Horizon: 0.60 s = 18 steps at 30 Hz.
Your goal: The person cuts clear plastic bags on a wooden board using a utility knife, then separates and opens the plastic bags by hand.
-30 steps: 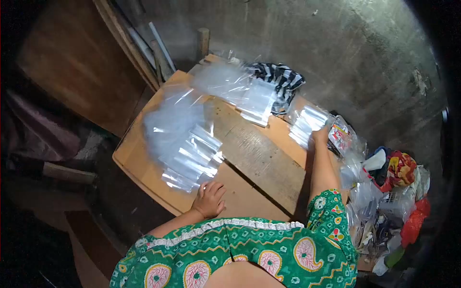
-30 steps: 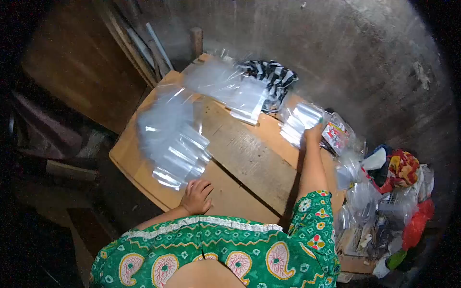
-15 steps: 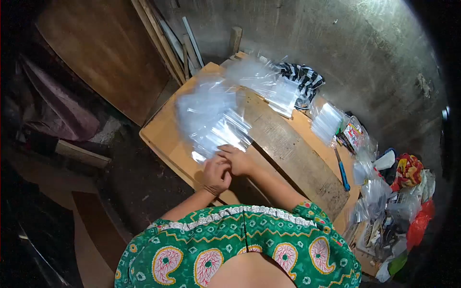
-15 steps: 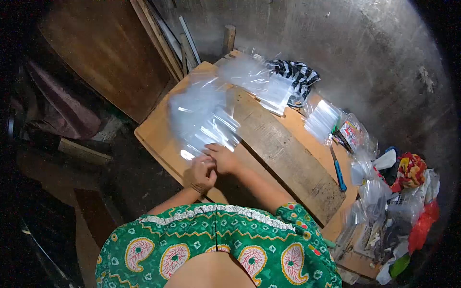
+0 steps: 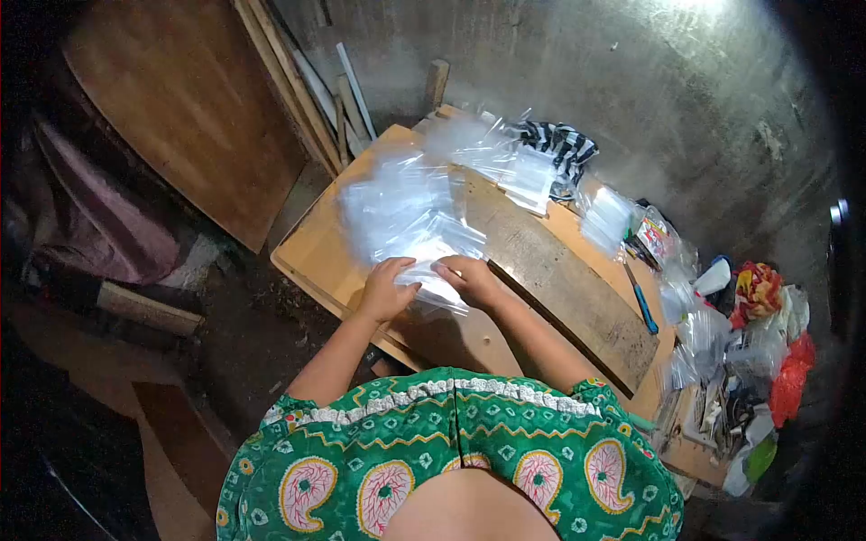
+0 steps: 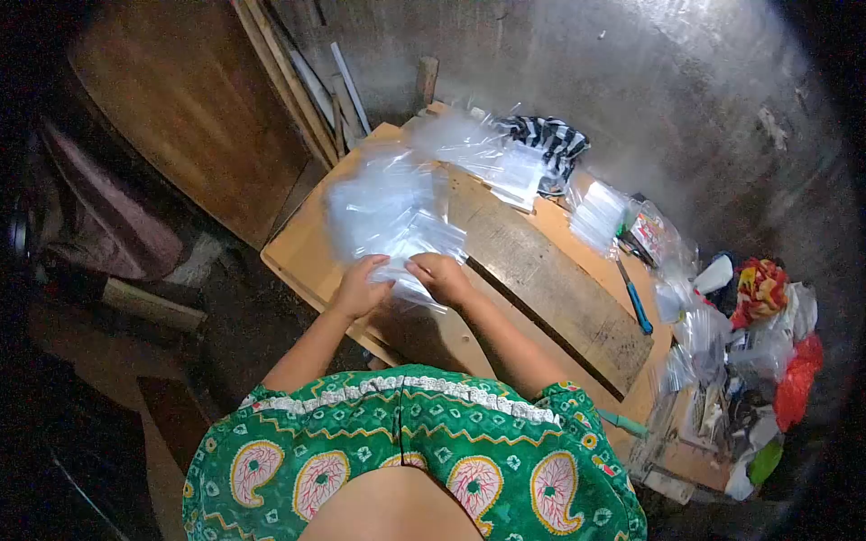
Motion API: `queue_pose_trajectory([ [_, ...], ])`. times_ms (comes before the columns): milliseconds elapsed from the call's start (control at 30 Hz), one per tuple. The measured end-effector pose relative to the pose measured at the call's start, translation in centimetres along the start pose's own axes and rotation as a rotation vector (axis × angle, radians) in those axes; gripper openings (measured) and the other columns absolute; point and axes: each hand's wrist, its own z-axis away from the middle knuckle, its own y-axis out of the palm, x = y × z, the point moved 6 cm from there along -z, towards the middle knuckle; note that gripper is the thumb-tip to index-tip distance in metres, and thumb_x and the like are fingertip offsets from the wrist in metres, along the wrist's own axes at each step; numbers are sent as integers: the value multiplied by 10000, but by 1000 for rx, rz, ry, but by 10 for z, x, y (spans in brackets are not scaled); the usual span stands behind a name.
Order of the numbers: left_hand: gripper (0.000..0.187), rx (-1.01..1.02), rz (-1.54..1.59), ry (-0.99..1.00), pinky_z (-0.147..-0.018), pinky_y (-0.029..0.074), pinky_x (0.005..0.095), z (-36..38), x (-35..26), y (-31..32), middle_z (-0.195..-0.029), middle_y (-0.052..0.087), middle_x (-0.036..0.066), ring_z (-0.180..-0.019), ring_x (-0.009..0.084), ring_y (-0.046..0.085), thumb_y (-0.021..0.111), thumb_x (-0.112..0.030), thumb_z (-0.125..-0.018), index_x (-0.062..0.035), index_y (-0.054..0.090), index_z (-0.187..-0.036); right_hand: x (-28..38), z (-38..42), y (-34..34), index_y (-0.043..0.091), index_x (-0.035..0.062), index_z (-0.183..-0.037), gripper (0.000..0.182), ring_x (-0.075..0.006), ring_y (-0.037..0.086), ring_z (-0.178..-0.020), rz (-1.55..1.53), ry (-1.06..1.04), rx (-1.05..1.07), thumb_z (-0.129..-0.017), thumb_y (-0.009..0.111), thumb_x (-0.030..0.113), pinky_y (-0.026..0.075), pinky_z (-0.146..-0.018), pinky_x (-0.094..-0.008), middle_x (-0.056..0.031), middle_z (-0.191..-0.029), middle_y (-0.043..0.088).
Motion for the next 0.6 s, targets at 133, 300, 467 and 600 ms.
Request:
queue_pose_trajectory([
  [133,292,4,481,-122,-768,460,267,-33,-17,-7,-910,595,45,-850,133,567,659,-57,-743,-23,542,-1008,10,-11,-32,579,6,-882,116,-197,597,-704,-296,49,-208,-811,554,95,461,-629,-294,-132,-776,617],
  [300,182,-73,912,-107,-714,459,256,-73,-60,-29,-819,606,42,-769,129,590,621,-143,-811,-12,585,-933,44,-10,-62,542,-12,-958,184,-119,579,-743,-565,30,-355,-776,564,-17,466,-673,-238,-85,-832,618],
  [467,147,-229,822,-117,-662,450,236,-85,-81,-74,-797,614,45,-740,121,595,597,-166,-832,-22,600,-863,-8,2,-29,559,-3,-970,252,-107,576,-740,-547,186,-169,-761,631,118,450,-648,-234,-56,-814,611],
  [600,165,-258,768,-227,-611,435,227,-77,-63,-67,-729,622,45,-684,105,586,617,-192,-815,-30,599,-790,15,15,-26,574,-14,-952,216,-139,590,-757,-940,201,-236,-791,606,127,453,-684,-241,-65,-822,616],
])
